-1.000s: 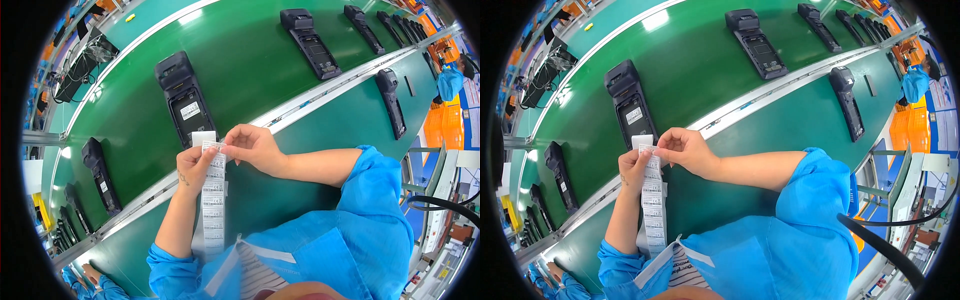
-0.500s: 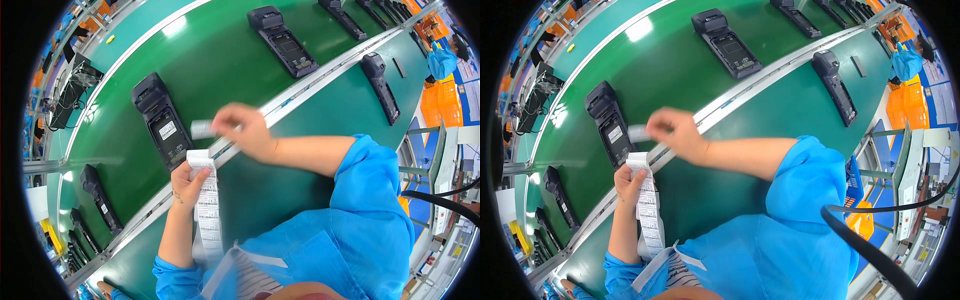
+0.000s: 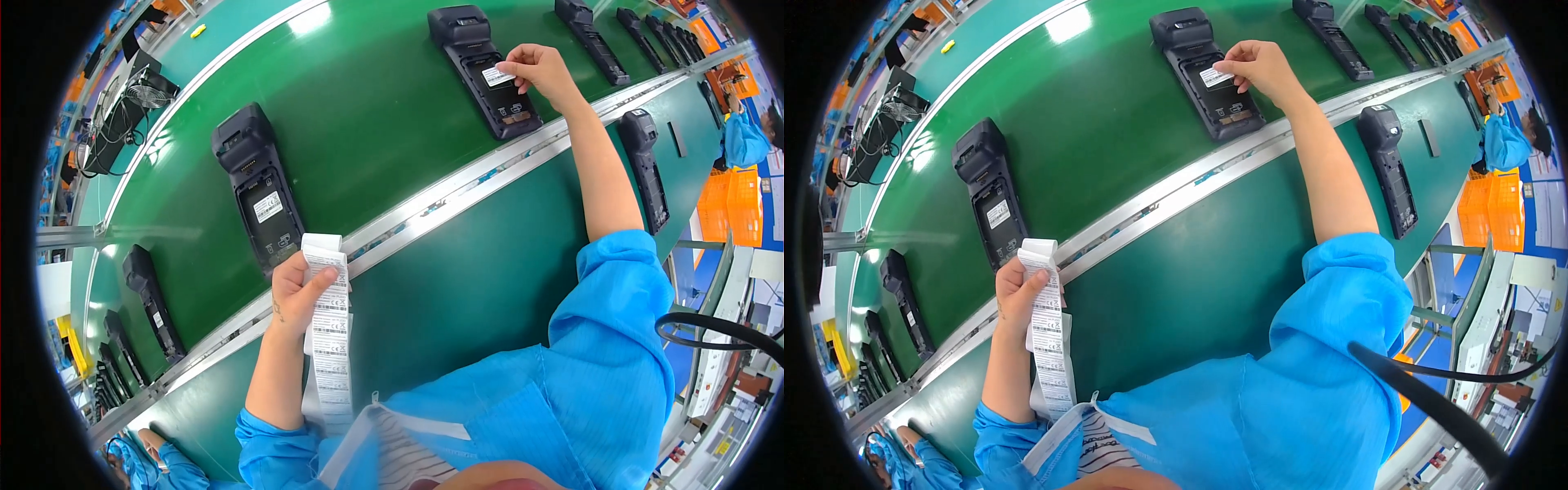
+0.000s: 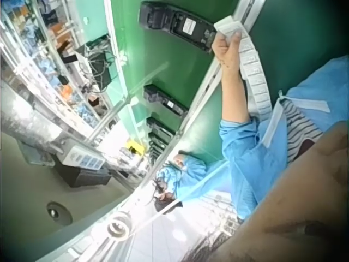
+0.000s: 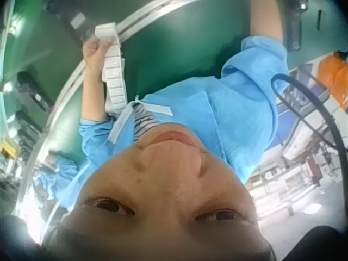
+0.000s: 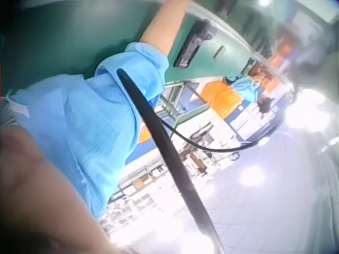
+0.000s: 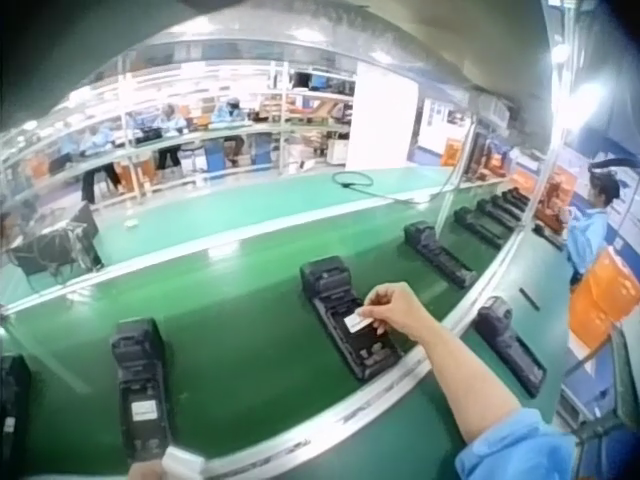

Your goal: The person peels identification labels from a label strip and applies them by hand to the back of handheld electronic devices on a production line.

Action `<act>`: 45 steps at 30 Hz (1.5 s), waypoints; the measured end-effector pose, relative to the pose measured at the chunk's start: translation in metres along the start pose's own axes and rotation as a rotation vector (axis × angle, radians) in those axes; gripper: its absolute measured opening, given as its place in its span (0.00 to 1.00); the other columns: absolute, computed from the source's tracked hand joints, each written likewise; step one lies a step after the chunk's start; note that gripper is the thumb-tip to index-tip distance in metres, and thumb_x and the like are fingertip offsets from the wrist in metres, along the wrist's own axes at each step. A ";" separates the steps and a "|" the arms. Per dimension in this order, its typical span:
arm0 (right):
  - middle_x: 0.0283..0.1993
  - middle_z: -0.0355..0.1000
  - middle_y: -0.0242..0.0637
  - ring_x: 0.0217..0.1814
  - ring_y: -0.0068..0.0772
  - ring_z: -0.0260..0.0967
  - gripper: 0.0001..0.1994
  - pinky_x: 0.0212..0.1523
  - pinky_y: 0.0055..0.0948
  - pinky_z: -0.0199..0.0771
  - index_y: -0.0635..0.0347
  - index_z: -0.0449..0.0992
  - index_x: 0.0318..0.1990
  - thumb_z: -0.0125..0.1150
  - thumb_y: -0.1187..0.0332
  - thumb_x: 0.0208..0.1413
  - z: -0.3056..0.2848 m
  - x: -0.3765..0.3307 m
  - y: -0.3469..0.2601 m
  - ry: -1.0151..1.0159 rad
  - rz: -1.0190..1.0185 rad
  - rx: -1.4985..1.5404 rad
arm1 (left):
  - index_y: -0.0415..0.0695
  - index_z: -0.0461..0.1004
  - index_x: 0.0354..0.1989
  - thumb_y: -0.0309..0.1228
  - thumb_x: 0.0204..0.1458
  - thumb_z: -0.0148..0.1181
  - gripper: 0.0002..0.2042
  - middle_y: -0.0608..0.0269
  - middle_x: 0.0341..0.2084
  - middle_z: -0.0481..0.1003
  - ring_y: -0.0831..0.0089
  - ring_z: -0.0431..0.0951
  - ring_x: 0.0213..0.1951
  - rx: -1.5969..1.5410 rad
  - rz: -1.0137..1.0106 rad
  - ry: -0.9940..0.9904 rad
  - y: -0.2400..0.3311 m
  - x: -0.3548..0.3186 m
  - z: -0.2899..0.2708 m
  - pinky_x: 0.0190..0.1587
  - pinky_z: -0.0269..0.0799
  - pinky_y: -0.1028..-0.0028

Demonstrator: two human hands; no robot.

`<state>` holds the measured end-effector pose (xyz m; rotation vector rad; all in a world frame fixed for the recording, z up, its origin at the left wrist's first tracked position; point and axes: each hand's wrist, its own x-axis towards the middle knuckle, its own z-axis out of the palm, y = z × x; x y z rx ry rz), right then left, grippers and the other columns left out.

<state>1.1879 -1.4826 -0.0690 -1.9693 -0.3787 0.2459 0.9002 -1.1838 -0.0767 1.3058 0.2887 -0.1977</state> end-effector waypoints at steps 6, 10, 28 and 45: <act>0.19 0.65 0.28 0.18 0.14 0.59 0.08 0.17 0.13 0.61 0.63 0.70 0.23 0.61 0.68 0.39 -0.001 0.005 0.002 -0.032 0.008 -0.054 | 0.35 0.68 0.31 0.28 0.42 0.55 0.10 0.58 0.19 0.72 0.77 0.72 0.20 -0.006 -0.012 0.019 0.000 0.001 0.003 0.22 0.68 0.81; 0.18 0.65 0.29 0.17 0.14 0.59 0.09 0.17 0.13 0.61 0.64 0.70 0.23 0.61 0.68 0.39 0.002 0.005 0.004 -0.010 -0.009 -0.058 | 0.35 0.67 0.32 0.28 0.42 0.55 0.10 0.57 0.20 0.72 0.77 0.72 0.20 -0.034 -0.034 0.005 0.001 0.001 0.005 0.22 0.68 0.81; 0.17 0.65 0.29 0.16 0.14 0.59 0.09 0.16 0.13 0.60 0.65 0.70 0.23 0.61 0.68 0.39 0.015 0.000 -0.007 -0.009 0.003 -0.129 | 0.35 0.67 0.33 0.26 0.44 0.53 0.09 0.57 0.21 0.72 0.76 0.72 0.21 -0.012 -0.031 -0.031 0.001 0.004 0.009 0.23 0.68 0.80; 0.24 0.65 0.25 0.27 0.15 0.61 0.07 0.25 0.16 0.59 0.61 0.69 0.28 0.59 0.70 0.41 0.124 -0.050 -0.085 -0.416 -0.228 -0.006 | 0.37 0.70 0.33 0.24 0.41 0.54 0.09 0.62 0.28 0.72 0.76 0.69 0.33 0.210 0.147 -0.334 -0.001 0.013 0.006 0.37 0.63 0.77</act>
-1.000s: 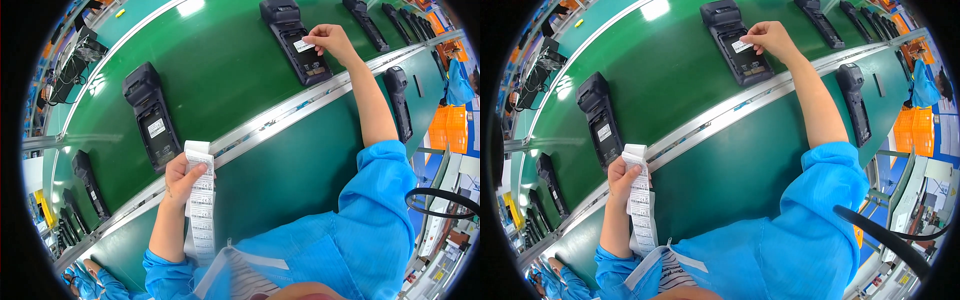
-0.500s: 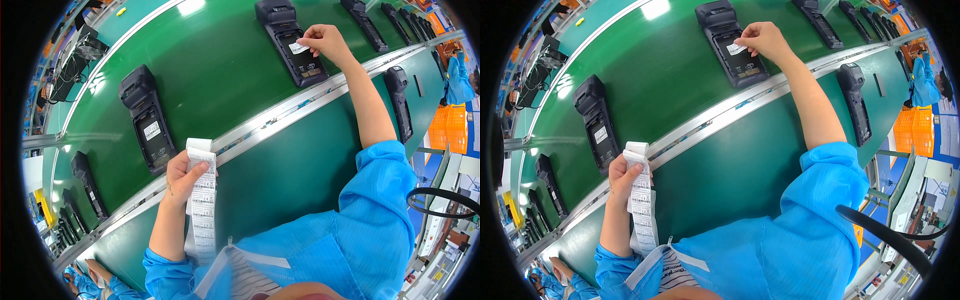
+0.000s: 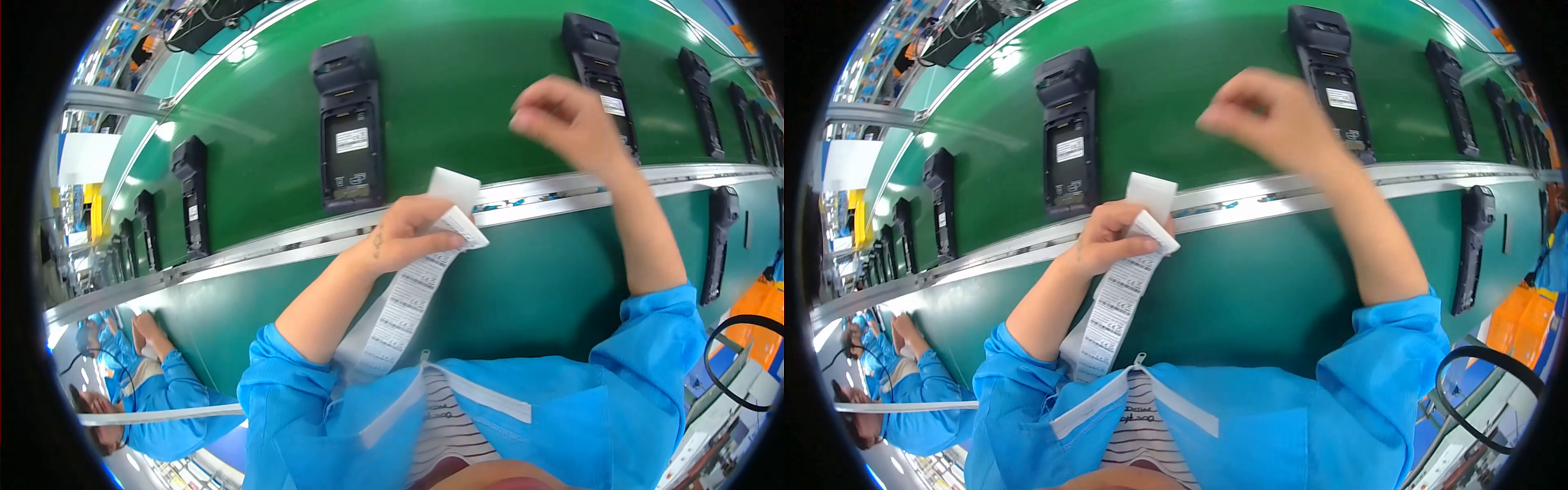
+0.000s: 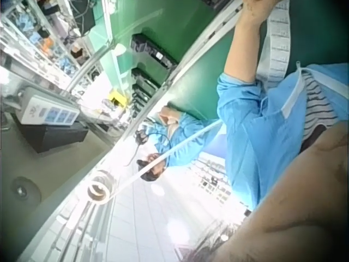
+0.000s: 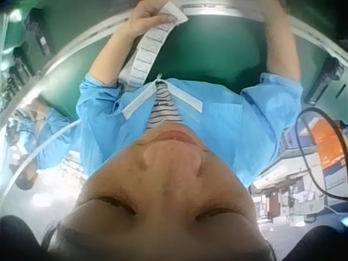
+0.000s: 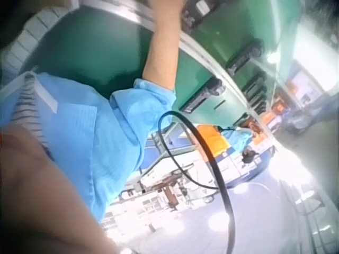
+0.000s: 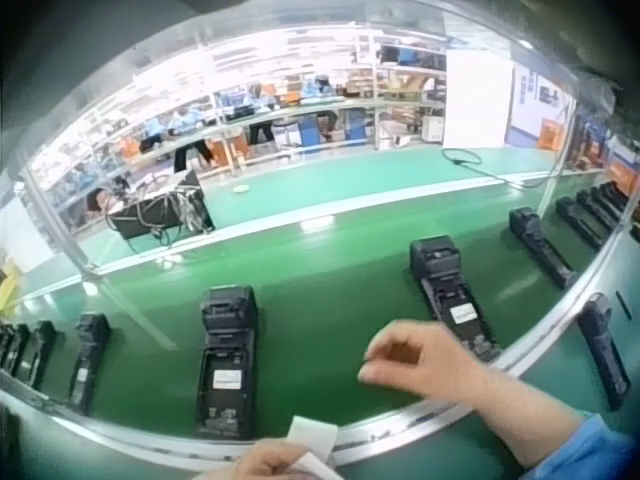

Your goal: The person peels identification labels from a label strip and applies them by hand to the back of handheld electronic devices on a production line.

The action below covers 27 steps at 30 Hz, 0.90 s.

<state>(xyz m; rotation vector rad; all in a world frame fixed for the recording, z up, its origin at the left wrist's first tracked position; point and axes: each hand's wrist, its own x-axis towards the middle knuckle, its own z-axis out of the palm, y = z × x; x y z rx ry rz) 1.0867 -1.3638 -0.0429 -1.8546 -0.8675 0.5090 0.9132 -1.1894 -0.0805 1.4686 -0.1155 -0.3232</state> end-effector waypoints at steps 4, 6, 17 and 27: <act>0.23 0.67 0.30 0.24 0.18 0.62 0.12 0.24 0.17 0.60 0.62 0.70 0.28 0.62 0.67 0.37 0.049 -0.014 -0.007 -0.264 0.042 0.200 | 0.34 0.71 0.28 0.22 0.39 0.53 0.07 0.60 0.25 0.72 0.75 0.70 0.30 0.119 0.087 0.043 0.003 0.003 0.002 0.33 0.64 0.78; 0.21 0.67 0.32 0.21 0.19 0.61 0.13 0.22 0.18 0.61 0.64 0.71 0.26 0.63 0.64 0.36 0.053 -0.015 -0.007 -0.277 0.054 0.219 | 0.34 0.71 0.29 0.22 0.39 0.54 0.07 0.60 0.24 0.72 0.75 0.70 0.29 0.101 0.111 0.059 0.004 0.004 0.004 0.32 0.64 0.78; 0.17 0.67 0.31 0.18 0.14 0.60 0.09 0.18 0.14 0.57 0.66 0.71 0.19 0.61 0.69 0.38 0.045 -0.014 0.004 -0.249 0.186 0.394 | 0.36 0.72 0.30 0.25 0.40 0.55 0.08 0.60 0.24 0.72 0.76 0.71 0.30 0.086 -0.071 0.070 0.006 0.014 0.015 0.32 0.65 0.79; 0.16 0.66 0.29 0.18 0.12 0.58 0.07 0.20 0.13 0.56 0.65 0.70 0.16 0.59 0.72 0.38 0.036 -0.020 0.006 -0.339 0.110 0.443 | 0.42 0.74 0.31 0.27 0.37 0.58 0.10 0.60 0.31 0.70 0.74 0.70 0.34 0.119 0.226 0.094 -0.005 0.024 0.014 0.36 0.63 0.77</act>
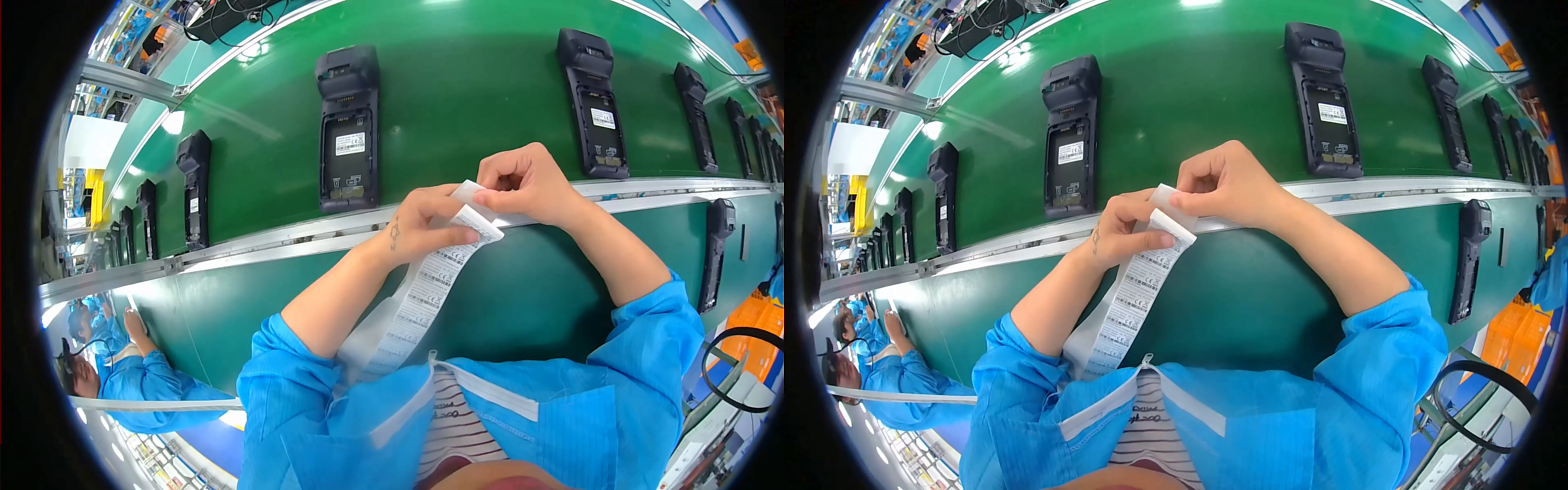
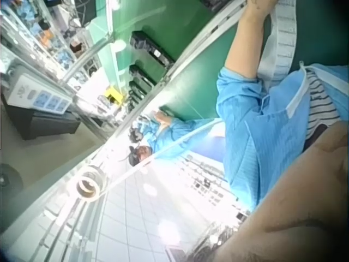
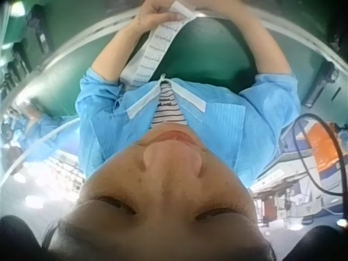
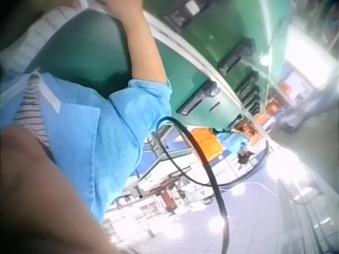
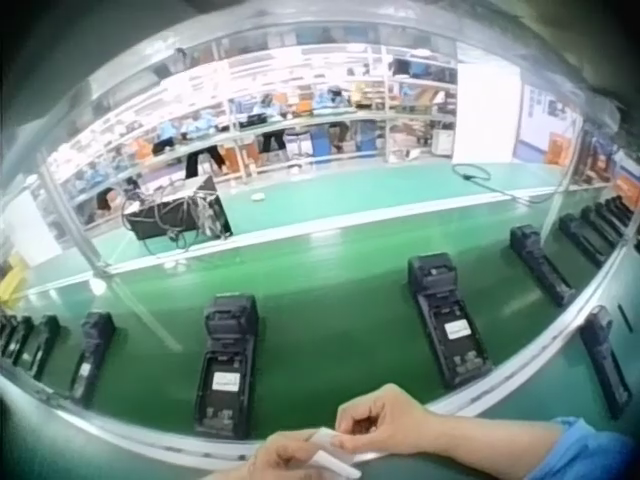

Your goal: The person peels identification labels from a label strip and applies them by hand to the back of handheld electronic devices on a production line.

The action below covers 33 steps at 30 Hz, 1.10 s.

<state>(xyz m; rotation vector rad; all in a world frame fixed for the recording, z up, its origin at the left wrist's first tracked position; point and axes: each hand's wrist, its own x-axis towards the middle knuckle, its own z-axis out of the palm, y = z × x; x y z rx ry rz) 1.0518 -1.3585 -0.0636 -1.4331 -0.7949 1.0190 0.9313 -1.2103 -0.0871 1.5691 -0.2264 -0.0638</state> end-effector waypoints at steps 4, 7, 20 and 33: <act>0.17 0.67 0.29 0.19 0.12 0.59 0.06 0.20 0.13 0.57 0.65 0.72 0.17 0.59 0.72 0.38 0.000 -0.002 0.004 -0.076 -0.010 0.029 | 0.37 0.74 0.28 0.21 0.38 0.56 0.07 0.59 0.23 0.73 0.73 0.71 0.28 -0.043 -0.065 -0.030 0.000 0.004 0.007 0.31 0.64 0.78; 0.17 0.67 0.30 0.19 0.12 0.60 0.06 0.19 0.13 0.58 0.64 0.72 0.19 0.59 0.72 0.38 0.001 -0.001 0.006 -0.029 0.011 0.005 | 0.36 0.73 0.29 0.21 0.38 0.56 0.07 0.61 0.21 0.73 0.78 0.71 0.25 -0.178 -0.208 0.001 0.004 0.005 0.012 0.28 0.64 0.80; 0.18 0.68 0.34 0.17 0.15 0.61 0.09 0.17 0.13 0.58 0.68 0.71 0.21 0.61 0.69 0.39 -0.014 -0.008 0.011 0.051 0.025 0.085 | 0.35 0.72 0.30 0.20 0.41 0.54 0.07 0.61 0.25 0.74 0.77 0.73 0.30 -0.018 -0.175 0.011 0.005 0.018 0.026 0.34 0.68 0.80; 0.22 0.67 0.32 0.20 0.16 0.64 0.03 0.17 0.14 0.63 0.65 0.70 0.25 0.58 0.76 0.41 -0.026 -0.015 0.019 0.248 -0.070 0.278 | 0.36 0.71 0.31 0.23 0.43 0.53 0.07 0.64 0.25 0.73 0.82 0.70 0.27 -0.212 -0.366 0.208 0.008 0.027 0.037 0.30 0.65 0.83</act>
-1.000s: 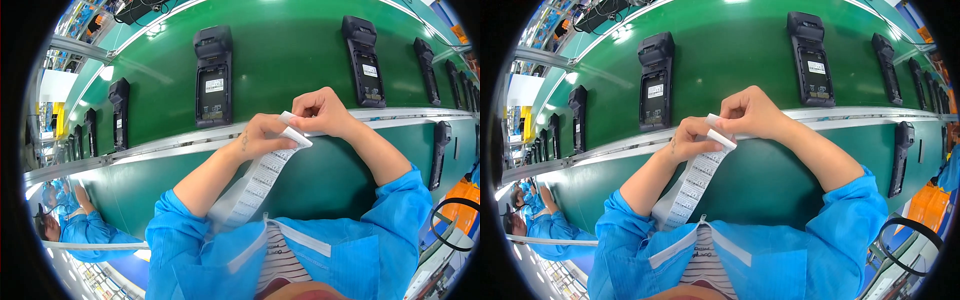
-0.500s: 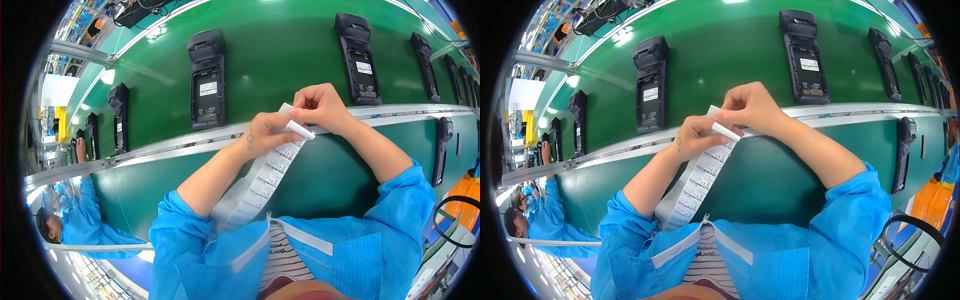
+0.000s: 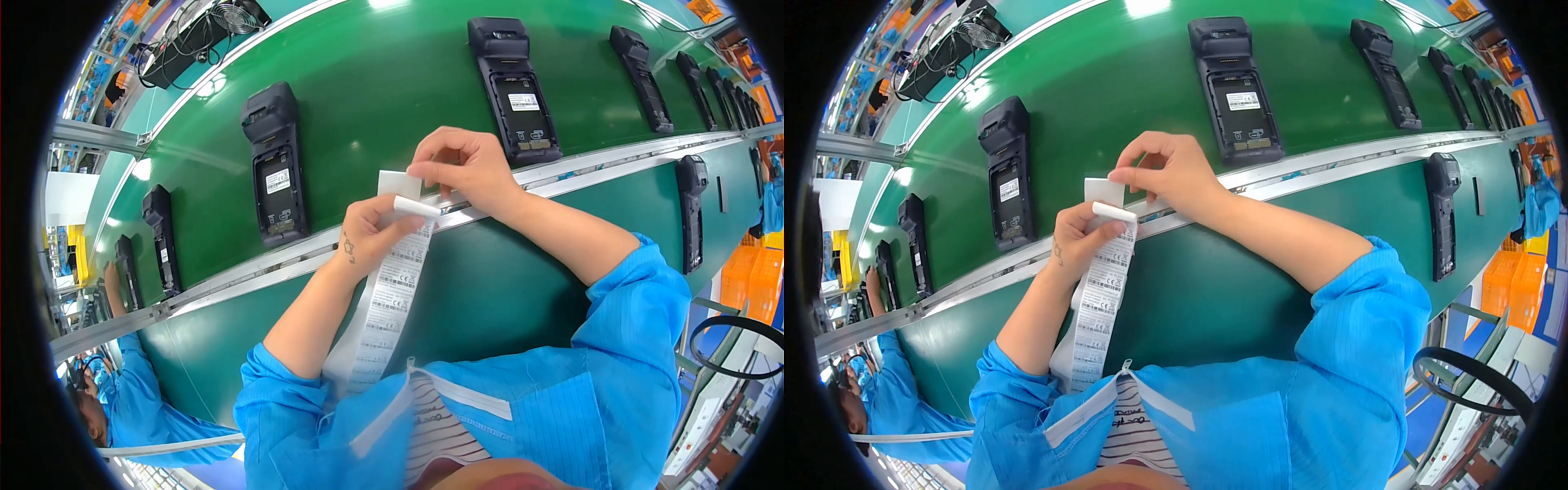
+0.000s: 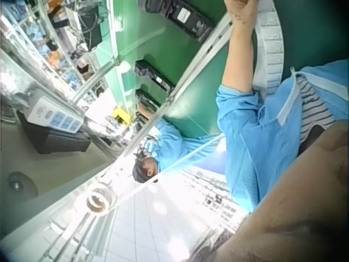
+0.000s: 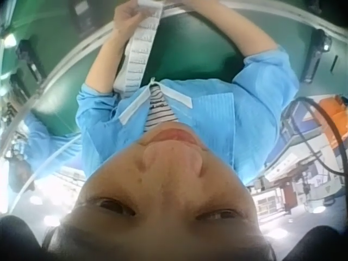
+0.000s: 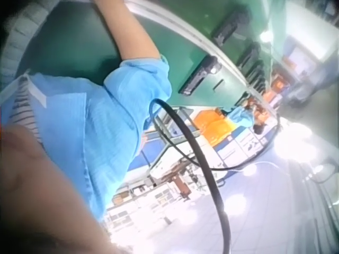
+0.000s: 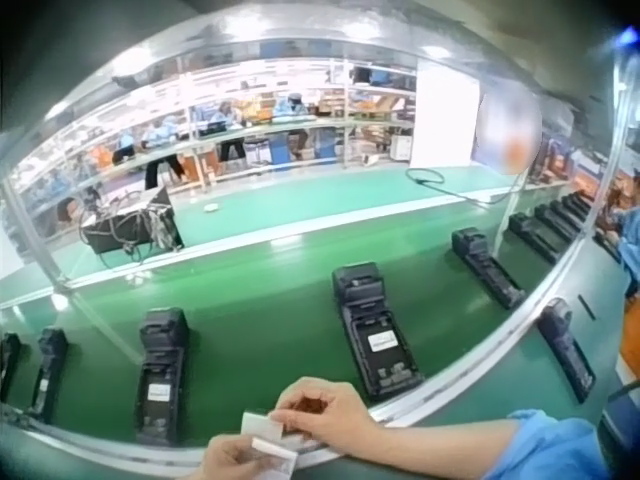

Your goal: The person peels identification labels from a label strip and applies them by hand to the back of handheld electronic devices on a production line.

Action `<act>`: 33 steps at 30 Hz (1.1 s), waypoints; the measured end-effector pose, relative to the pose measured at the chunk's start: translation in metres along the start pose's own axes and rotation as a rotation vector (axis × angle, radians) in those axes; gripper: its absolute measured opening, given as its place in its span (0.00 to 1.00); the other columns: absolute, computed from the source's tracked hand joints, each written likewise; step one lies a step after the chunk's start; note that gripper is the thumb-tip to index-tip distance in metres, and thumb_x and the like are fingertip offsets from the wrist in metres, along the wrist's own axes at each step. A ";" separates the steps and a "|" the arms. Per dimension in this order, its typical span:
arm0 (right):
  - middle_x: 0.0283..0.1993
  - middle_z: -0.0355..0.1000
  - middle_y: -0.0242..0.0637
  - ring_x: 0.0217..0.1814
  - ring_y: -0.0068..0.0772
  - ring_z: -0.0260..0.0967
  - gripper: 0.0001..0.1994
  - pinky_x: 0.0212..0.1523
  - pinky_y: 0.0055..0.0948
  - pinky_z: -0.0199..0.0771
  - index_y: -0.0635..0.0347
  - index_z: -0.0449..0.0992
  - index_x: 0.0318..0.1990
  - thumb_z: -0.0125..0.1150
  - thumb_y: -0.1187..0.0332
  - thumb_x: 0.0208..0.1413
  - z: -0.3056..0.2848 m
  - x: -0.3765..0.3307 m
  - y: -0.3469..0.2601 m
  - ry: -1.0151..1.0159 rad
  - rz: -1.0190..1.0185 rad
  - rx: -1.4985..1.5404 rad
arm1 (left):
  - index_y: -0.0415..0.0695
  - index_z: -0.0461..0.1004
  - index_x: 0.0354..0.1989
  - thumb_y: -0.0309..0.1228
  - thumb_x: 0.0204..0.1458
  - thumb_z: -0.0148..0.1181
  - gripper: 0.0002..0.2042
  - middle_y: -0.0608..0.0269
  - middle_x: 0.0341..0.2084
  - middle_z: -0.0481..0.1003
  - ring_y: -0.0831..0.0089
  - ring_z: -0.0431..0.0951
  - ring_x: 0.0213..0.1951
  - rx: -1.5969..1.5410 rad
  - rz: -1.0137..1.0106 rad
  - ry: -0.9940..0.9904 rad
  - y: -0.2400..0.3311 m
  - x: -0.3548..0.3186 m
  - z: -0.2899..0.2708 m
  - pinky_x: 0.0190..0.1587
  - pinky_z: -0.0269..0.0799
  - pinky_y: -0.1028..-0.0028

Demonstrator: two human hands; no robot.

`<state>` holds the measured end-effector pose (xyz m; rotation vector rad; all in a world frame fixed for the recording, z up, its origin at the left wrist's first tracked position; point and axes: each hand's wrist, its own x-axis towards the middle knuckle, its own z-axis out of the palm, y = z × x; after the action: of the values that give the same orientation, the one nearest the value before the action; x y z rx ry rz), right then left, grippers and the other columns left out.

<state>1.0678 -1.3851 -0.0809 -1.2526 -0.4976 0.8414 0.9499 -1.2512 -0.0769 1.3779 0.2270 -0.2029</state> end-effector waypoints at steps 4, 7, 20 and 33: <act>0.23 0.68 0.31 0.23 0.18 0.65 0.04 0.23 0.16 0.65 0.65 0.71 0.26 0.58 0.74 0.42 -0.032 0.012 -0.027 0.433 -0.312 -0.245 | 0.36 0.72 0.31 0.24 0.43 0.54 0.06 0.65 0.24 0.73 0.83 0.70 0.25 0.174 0.080 -0.064 -0.002 0.003 0.005 0.27 0.65 0.83; 0.19 0.66 0.30 0.20 0.16 0.63 0.04 0.23 0.15 0.66 0.64 0.70 0.24 0.56 0.73 0.44 -0.092 0.019 -0.062 0.676 -0.341 -0.412 | 0.37 0.72 0.30 0.24 0.42 0.54 0.06 0.65 0.23 0.73 0.83 0.70 0.24 0.088 0.031 -0.040 -0.001 0.006 0.007 0.27 0.64 0.83; 0.16 0.63 0.28 0.14 0.14 0.57 0.07 0.14 0.12 0.57 0.65 0.70 0.21 0.59 0.70 0.40 -0.137 0.017 -0.045 0.319 0.018 -0.637 | 0.37 0.72 0.30 0.25 0.42 0.54 0.06 0.64 0.23 0.73 0.82 0.71 0.24 0.129 -0.013 -0.032 -0.002 0.016 0.017 0.27 0.65 0.83; 0.14 0.64 0.29 0.14 0.14 0.59 0.08 0.14 0.14 0.61 0.65 0.69 0.20 0.60 0.69 0.39 -0.140 0.018 -0.044 0.315 0.005 -0.679 | 0.36 0.71 0.30 0.24 0.43 0.54 0.06 0.61 0.23 0.73 0.79 0.72 0.26 0.152 0.041 -0.065 -0.005 0.025 0.027 0.29 0.67 0.82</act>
<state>1.1947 -1.4616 -0.0778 -1.9704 -0.5423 0.4667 0.9739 -1.2791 -0.0835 1.5227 0.1312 -0.2344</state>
